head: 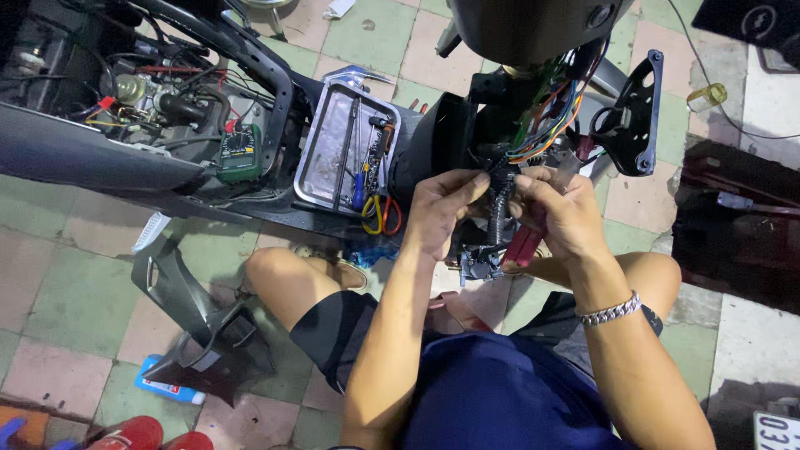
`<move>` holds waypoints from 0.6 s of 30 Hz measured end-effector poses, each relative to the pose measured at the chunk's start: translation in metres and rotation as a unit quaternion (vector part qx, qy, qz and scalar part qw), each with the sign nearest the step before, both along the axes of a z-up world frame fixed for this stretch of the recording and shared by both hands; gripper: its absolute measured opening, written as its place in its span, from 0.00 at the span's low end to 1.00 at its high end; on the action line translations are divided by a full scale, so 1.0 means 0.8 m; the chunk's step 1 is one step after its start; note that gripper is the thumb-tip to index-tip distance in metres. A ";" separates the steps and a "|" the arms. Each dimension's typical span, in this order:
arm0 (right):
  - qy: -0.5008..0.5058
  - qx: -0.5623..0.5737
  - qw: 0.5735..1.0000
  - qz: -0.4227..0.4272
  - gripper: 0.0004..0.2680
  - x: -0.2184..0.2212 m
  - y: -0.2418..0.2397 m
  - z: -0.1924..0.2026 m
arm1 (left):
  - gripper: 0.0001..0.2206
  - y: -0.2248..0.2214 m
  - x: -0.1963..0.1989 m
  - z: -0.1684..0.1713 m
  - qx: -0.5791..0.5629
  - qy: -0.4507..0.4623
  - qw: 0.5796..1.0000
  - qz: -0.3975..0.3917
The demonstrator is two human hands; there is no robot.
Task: The person works on the wiring harness of a motorcycle, using pliers to strip and connect wires, and securing them together while the vehicle's internal components are exposed.
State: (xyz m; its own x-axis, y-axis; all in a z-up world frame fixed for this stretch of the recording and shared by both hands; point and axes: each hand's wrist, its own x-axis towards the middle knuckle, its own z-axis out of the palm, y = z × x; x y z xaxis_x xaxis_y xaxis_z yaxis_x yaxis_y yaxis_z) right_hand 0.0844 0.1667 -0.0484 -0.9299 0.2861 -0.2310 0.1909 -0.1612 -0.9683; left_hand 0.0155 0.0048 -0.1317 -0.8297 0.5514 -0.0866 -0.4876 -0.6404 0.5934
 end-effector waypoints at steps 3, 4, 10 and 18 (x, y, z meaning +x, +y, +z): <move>0.006 -0.027 0.999 0.017 0.05 0.003 0.004 -0.004 | 0.14 -0.003 -0.005 -0.008 0.011 0.002 1.000 -0.020; 0.010 -0.022 0.999 0.026 0.05 0.004 0.005 -0.004 | 0.13 -0.005 -0.007 -0.008 0.002 0.003 0.999 -0.035; -0.002 -0.007 1.000 -0.002 0.05 0.007 0.002 -0.004 | 0.13 -0.015 -0.018 0.012 -0.067 0.026 0.994 -0.076; 0.028 0.101 0.994 0.008 0.05 0.006 -0.001 0.002 | 0.15 -0.002 -0.057 0.034 -0.249 0.189 0.947 -0.072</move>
State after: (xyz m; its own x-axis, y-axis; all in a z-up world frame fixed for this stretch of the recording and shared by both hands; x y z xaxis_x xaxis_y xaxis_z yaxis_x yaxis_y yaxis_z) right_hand 0.0891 0.1658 -0.0468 -0.9446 0.3062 -0.1177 0.1365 0.0405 -0.9898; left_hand -0.0305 0.0032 -0.1043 -0.7722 0.6306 -0.0777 -0.2406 -0.1770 0.9544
